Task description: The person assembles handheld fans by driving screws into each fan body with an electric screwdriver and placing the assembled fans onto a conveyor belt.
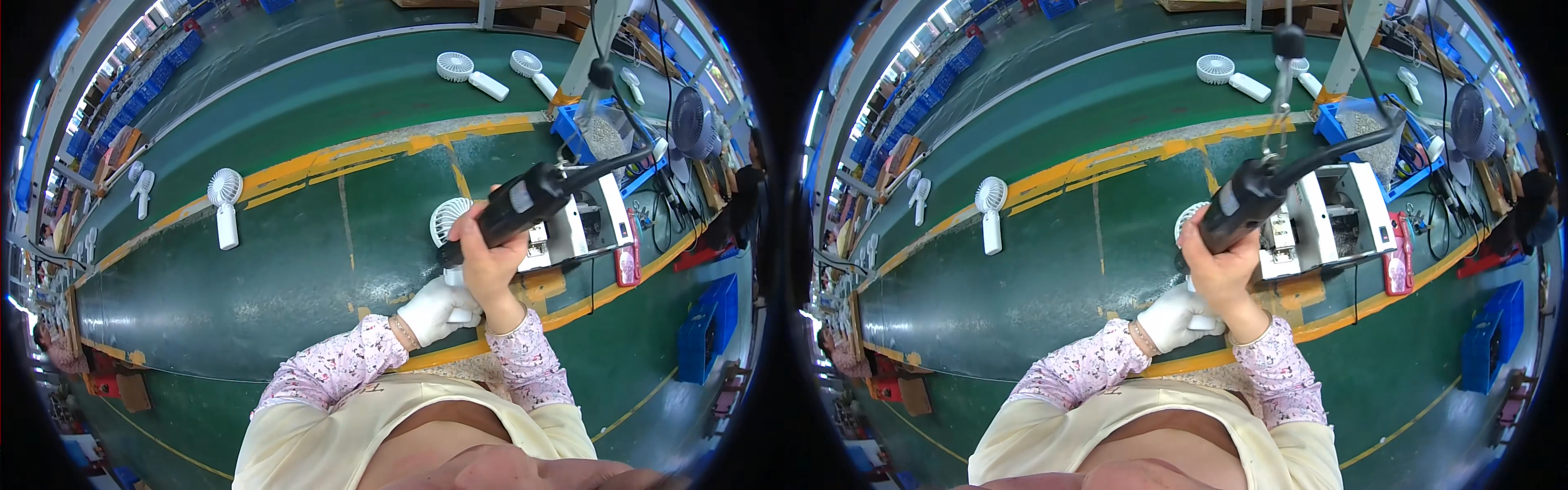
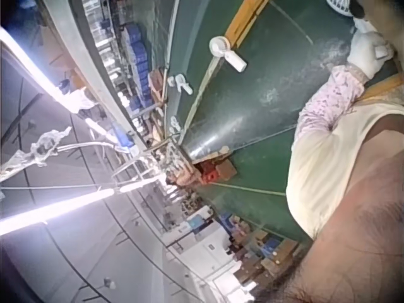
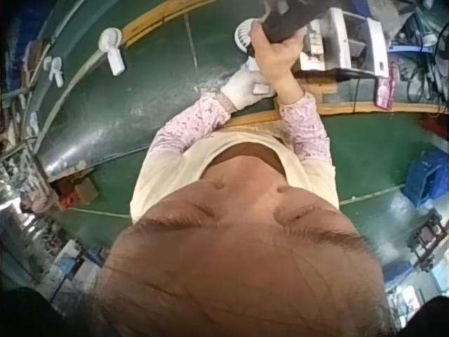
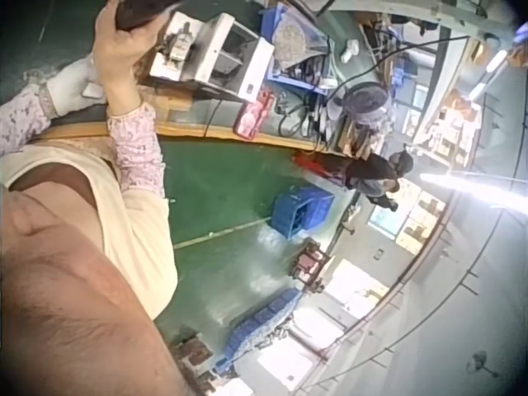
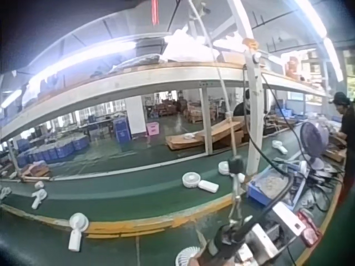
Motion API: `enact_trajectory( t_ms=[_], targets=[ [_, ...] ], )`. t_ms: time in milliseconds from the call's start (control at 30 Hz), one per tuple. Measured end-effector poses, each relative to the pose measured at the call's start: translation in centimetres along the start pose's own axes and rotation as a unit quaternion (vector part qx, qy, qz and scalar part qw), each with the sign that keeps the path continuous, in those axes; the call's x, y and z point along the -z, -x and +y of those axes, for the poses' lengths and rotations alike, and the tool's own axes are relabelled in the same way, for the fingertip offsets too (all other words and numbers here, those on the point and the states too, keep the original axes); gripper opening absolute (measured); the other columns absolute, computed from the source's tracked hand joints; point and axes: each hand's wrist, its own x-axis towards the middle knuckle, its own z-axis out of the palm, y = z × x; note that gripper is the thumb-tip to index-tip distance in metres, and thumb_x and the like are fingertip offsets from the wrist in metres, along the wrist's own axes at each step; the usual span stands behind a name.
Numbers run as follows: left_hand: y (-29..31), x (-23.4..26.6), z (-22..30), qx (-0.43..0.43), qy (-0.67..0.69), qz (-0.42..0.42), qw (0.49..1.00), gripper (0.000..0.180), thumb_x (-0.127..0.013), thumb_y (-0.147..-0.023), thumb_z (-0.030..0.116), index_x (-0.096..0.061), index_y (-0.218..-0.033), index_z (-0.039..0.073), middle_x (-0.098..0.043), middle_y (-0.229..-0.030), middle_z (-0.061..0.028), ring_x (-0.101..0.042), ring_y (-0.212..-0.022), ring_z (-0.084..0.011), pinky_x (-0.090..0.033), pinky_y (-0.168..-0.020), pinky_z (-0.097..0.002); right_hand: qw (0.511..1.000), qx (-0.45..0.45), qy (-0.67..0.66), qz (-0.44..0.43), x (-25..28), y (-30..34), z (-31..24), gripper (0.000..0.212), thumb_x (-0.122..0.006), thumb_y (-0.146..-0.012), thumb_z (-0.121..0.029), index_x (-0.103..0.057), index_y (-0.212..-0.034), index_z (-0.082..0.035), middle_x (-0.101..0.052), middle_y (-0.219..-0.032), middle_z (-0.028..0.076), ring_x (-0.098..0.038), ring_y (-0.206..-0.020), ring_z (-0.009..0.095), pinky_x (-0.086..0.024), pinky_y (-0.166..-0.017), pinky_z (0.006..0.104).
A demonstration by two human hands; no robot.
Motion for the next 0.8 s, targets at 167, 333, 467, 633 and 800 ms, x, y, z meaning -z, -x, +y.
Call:
enact_trajectory(
  t_ms=[167,333,467,633,800],
  targets=[
    [0.3,0.5,0.5,-0.181,-0.368,-0.01,0.912,0.011,-0.066,-0.076,-0.003,-0.066,-0.085,0.003,-0.065,-0.089,-0.0064,-0.065,-0.084,-0.0186,-0.051,-0.071,-0.0284,0.999,0.037,0.013,0.028,0.0,-0.9,-1.3,0.051,-0.056,-0.085,0.004,-0.033,-0.13,0.003,-0.057,-0.084,0.008,-0.058,-0.065,0.015,-0.05,-0.065,0.0291],
    [0.6,0.1,0.7,-0.141,-0.322,0.007,0.936,0.011,-0.069,-0.075,0.001,-0.067,-0.086,0.003,-0.067,-0.085,-0.0101,-0.066,-0.084,-0.024,-0.051,-0.074,-0.0319,0.998,0.042,0.017,0.046,0.2,-0.9,-1.6,0.05,-0.057,-0.085,0.004,-0.034,-0.13,0.002,-0.058,-0.085,0.009,-0.058,-0.065,0.014,-0.05,-0.065,0.0286],
    [0.6,0.1,0.6,-0.179,-0.372,0.01,0.911,0.011,-0.069,-0.075,0.002,-0.067,-0.085,0.003,-0.067,-0.085,-0.0099,-0.066,-0.085,-0.0236,-0.051,-0.074,-0.0314,0.991,0.038,0.131,0.003,1.9,0.1,0.4,0.051,-0.057,-0.084,0.006,-0.034,-0.129,0.0,-0.057,-0.09,0.009,-0.058,-0.068,0.015,-0.05,-0.065,0.0287],
    [-0.1,-0.5,1.4,0.144,0.255,0.04,0.955,0.009,-0.068,-0.075,-0.001,-0.063,-0.081,0.003,-0.063,-0.081,-0.0057,-0.063,-0.079,-0.0202,-0.05,-0.071,-0.0302,0.996,0.007,0.085,0.006,1.5,0.2,0.9,0.048,-0.058,-0.083,0.007,-0.036,-0.125,-0.002,-0.057,-0.09,0.009,-0.058,-0.068,0.015,-0.05,-0.063,0.0289],
    [0.3,-0.3,1.8,0.097,0.113,0.044,0.988,0.017,-0.061,-0.077,-0.003,-0.06,-0.093,0.002,-0.06,-0.086,-0.0072,-0.063,-0.08,-0.0201,-0.051,-0.069,-0.0326,0.999,-0.012,0.027,-0.018,1.5,0.0,0.5,0.049,-0.057,-0.082,0.008,-0.037,-0.125,-0.001,-0.057,-0.087,0.009,-0.058,-0.066,0.015,-0.05,-0.062,0.0292]
  ],
)
